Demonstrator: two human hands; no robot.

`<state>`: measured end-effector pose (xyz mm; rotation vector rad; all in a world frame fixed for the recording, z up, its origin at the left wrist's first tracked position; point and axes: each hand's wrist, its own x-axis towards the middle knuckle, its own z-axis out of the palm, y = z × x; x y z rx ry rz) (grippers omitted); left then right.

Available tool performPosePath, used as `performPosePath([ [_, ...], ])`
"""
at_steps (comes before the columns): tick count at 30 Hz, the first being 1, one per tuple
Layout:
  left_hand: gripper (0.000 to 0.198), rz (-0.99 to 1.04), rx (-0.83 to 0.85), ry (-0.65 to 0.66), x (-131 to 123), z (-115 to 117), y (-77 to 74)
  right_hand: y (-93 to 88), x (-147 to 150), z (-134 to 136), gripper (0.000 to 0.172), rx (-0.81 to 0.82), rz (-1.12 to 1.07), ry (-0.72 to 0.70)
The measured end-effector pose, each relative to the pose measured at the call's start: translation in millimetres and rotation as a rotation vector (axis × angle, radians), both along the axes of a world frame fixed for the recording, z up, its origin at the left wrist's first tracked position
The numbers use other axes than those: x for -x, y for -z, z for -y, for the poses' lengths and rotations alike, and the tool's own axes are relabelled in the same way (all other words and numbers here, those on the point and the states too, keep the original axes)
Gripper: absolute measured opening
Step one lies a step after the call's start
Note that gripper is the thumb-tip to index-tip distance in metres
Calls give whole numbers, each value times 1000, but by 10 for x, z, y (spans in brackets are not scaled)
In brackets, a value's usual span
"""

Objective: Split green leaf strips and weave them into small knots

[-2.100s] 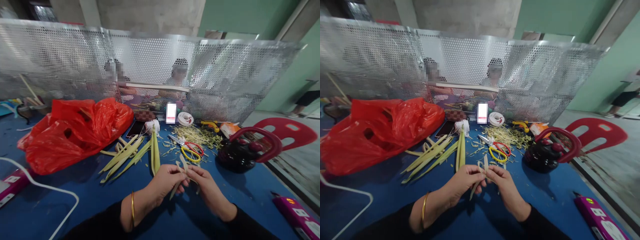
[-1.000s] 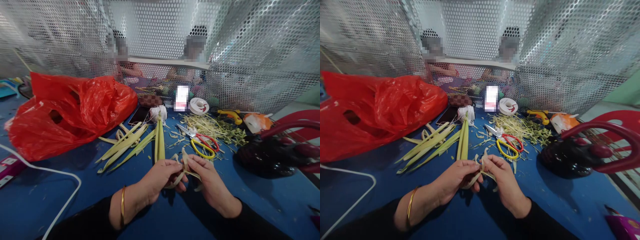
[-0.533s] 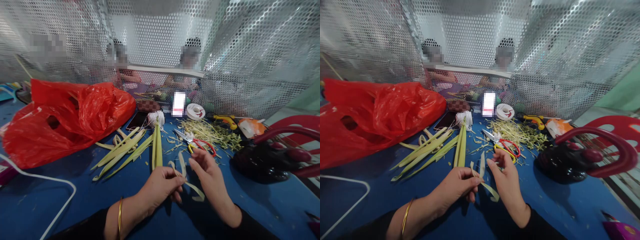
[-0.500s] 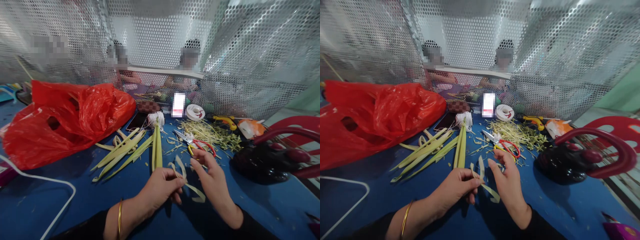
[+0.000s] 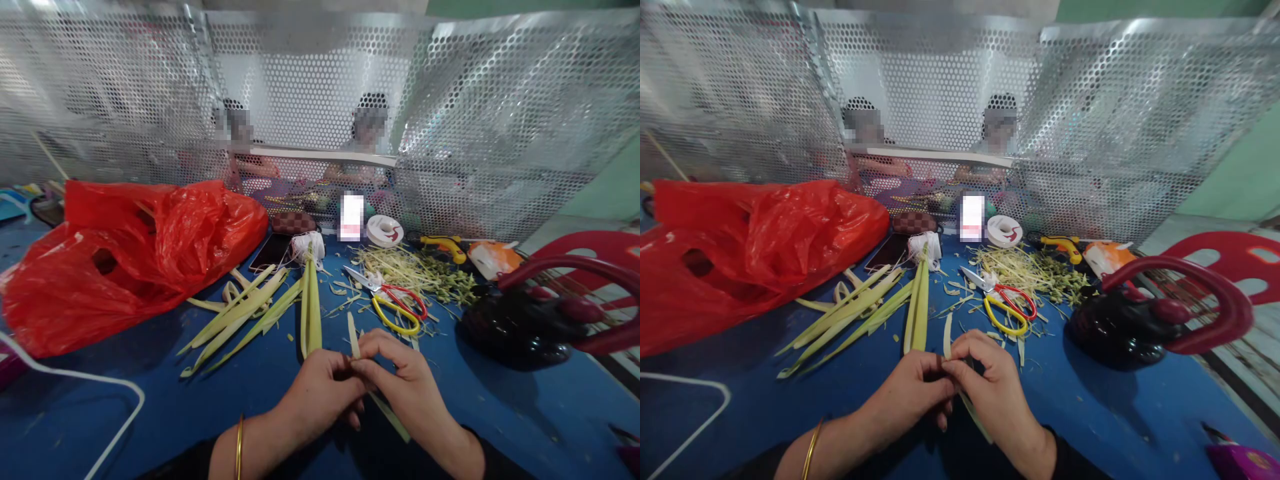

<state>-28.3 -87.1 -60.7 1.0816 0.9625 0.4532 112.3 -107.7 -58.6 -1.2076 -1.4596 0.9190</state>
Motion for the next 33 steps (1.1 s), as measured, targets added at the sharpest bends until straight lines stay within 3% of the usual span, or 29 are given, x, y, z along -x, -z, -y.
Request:
performPosePath([
  [7,30,-2,28,83,-4,47,-11,8,5,11,15,-25,20,20],
  [11,34,72,85,-75,16,-18,-87,-27,-68,-30,7,-9,23,120],
  [13,37,124,87,-200,51,-81,-156,-38,-122,-44,15,12,28,201],
  [16,43,180,90,-311,118,-161,-242,-30,-163,-47,24,53,40,207],
  [24,37,228,104,-367,108,-136,-224,16,-100,-6,26,6,212,172],
  [33,35,238,44,-418,97,-149,-182,65,-61,-5,30,-28,244,167],
])
